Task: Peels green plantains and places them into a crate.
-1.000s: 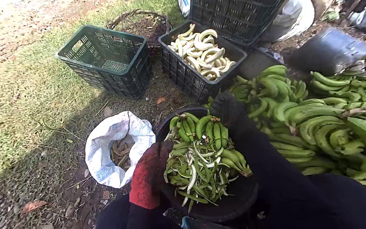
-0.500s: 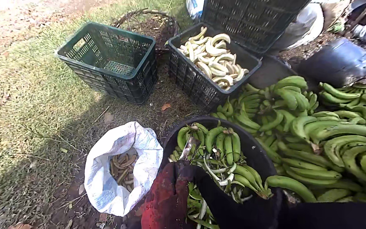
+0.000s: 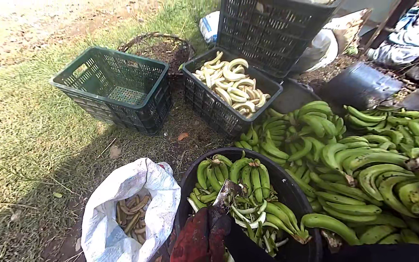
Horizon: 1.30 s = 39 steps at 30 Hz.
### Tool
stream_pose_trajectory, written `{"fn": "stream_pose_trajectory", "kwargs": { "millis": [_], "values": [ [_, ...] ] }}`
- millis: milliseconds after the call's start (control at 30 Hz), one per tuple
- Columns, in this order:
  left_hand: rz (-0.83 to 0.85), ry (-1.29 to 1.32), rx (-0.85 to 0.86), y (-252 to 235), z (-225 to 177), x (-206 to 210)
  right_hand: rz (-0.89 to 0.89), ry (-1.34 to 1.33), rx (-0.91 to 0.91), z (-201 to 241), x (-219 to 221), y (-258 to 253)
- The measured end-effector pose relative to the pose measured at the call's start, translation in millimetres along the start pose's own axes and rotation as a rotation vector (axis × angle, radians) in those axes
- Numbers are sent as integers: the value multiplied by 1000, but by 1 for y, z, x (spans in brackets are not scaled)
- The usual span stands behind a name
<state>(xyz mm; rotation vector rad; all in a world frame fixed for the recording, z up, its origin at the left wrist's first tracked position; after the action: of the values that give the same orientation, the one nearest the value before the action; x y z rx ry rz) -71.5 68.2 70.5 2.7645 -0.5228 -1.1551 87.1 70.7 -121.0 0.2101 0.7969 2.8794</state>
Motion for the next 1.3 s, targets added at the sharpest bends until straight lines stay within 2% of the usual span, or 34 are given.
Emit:
{"fn": "stream_pose_trajectory", "kwargs": {
  "millis": [33, 67, 100, 133, 200, 267, 433, 600, 633, 700, 767, 833, 900, 967, 1033, 1133, 1200, 1300],
  "values": [
    [-3, -20, -15, 0, 1, 1, -218, -86, 328, 1, 5, 10],
    [-3, -40, -36, 0, 3, 3, -380, -140, 420, -11, 4, 10],
    [-7, -57, -49, 0, 6, 5, -478, -174, 384, -24, 0, 8],
    [-10, -66, -57, 0, 8, 7, -496, -185, 323, -38, -8, 5],
    [-41, -44, -58, -1, 12, 10, -464, -104, 208, -65, -31, -1],
    [-36, 18, -76, -1, 14, 14, -395, 12, 149, -59, -56, 12],
    [-32, 150, -25, -7, 13, 36, -287, 115, -41, 0, -110, 61],
    [28, 484, 94, -17, 8, 73, -216, 64, -293, 84, -152, 93],
    [52, 534, 124, -18, 5, 80, -186, 37, -321, 89, -157, 94],
    [97, 586, 161, -19, -2, 91, -155, -28, -205, 60, -161, 87],
    [127, 534, 163, -22, -5, 102, -156, -52, -64, 5, -164, 73],
    [169, 435, 151, -25, -4, 115, -194, -131, -37, -36, -168, 65],
    [224, 325, 100, -24, 4, 130, -212, -236, -38, -53, -175, 63],
    [287, 264, 60, -23, 8, 145, -157, -381, -108, -39, -178, 64],
    [345, 209, 57, -19, 7, 160, -64, -502, -190, -6, -179, 71],
    [409, 73, 121, -13, -2, 181, -96, -451, -214, 33, -180, 84],
    [424, 16, 199, -7, -14, 191, -99, -379, -236, 40, -184, 83],
    [428, -17, 310, 5, -29, 193, 29, -422, -155, 36, -182, 74]
  ]
}}
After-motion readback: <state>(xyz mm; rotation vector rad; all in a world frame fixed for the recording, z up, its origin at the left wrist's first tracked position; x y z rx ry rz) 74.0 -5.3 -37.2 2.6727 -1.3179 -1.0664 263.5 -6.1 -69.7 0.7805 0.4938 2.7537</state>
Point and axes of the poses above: each hand's wrist, its own y-axis away from the middle knuckle, its own x-axis out of the palm, z = x × y, the point moved 7 cm from there along -y, towards the middle knuckle, and after that the axes turned 2 degrees about z, right-handed, at the moved point
